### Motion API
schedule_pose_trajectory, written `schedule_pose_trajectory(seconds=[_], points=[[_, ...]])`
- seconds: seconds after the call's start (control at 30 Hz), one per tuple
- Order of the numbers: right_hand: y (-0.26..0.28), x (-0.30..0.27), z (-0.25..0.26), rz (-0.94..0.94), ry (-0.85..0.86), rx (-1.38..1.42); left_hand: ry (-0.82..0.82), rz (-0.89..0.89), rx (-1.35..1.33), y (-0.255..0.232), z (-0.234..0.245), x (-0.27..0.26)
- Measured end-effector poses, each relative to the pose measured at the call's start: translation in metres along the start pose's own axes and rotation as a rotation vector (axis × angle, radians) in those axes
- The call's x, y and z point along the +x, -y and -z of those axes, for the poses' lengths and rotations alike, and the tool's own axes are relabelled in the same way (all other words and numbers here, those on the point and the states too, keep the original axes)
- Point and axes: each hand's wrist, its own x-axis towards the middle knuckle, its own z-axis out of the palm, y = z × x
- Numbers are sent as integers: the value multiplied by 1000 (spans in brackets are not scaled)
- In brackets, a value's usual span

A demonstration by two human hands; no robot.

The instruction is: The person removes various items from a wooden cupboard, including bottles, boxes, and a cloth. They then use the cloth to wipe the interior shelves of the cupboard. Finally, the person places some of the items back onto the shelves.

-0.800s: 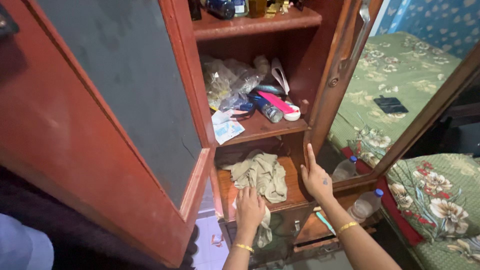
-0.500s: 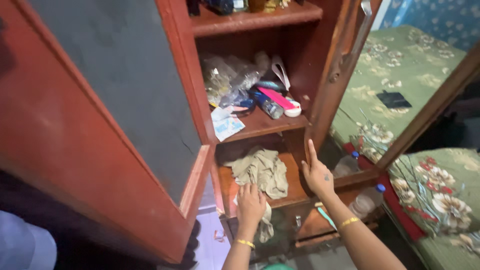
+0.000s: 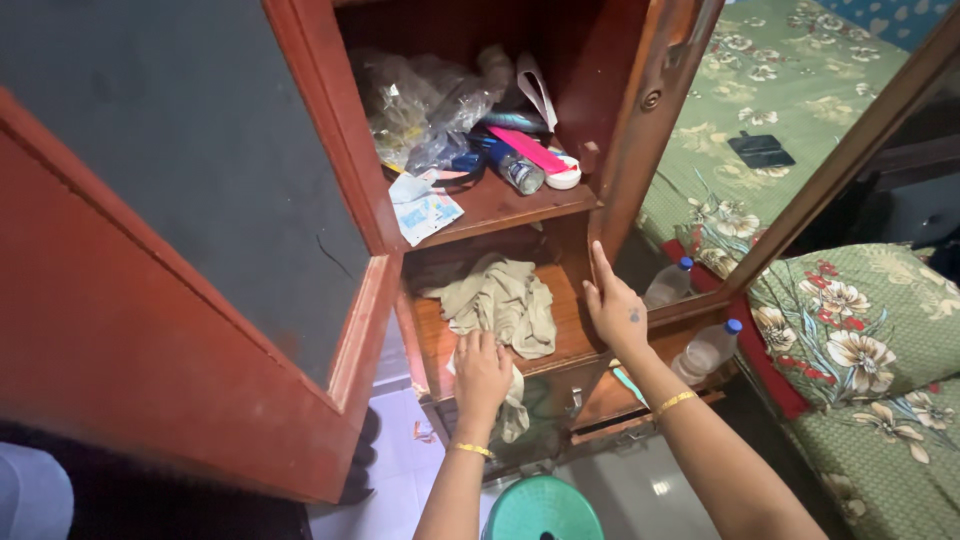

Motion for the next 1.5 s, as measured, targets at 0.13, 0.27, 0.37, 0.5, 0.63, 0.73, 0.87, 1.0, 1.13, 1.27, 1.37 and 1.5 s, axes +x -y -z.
schedule_pose_trajectory(seconds=[0.13,0.27,0.37,0.5,0.63,0.73,0.87,1.0,1.13,1.27,1.37,1.5], points=[[2,-4,2,18,-38,-2,6,-4,-14,0,2,1],[1,-2,1,2,-14,-18,-10,-22,-6,0,1,2],[1,-4,1,-8,-4,0,9,-3,-2,-1,3,1],[2,-1,1,-7,-13,14,2,-10,-9,-4,7,2],[2,6,1,-43,66,71,-74,-49,-15,-5,8,5],[-1,10,-1,-143,181,12,-59,-34,-15,-3,6,6],[-2,10,-3,-134,176,-10,24,29,-32,1,4,5],[-6,11,-7,-101,165,46,23,58,-41,4,-3,7],[-33,2,-30,-60,131,78,-42,28,-106,19,-24,0],[-55,-4,-49,-46,159,39,-4,63,-126,30,-37,-2],[-51,16,-39,-1,210,93,99,160,-127,30,-38,28],[-26,70,-3,-41,350,165,316,383,-126,17,-26,78]])
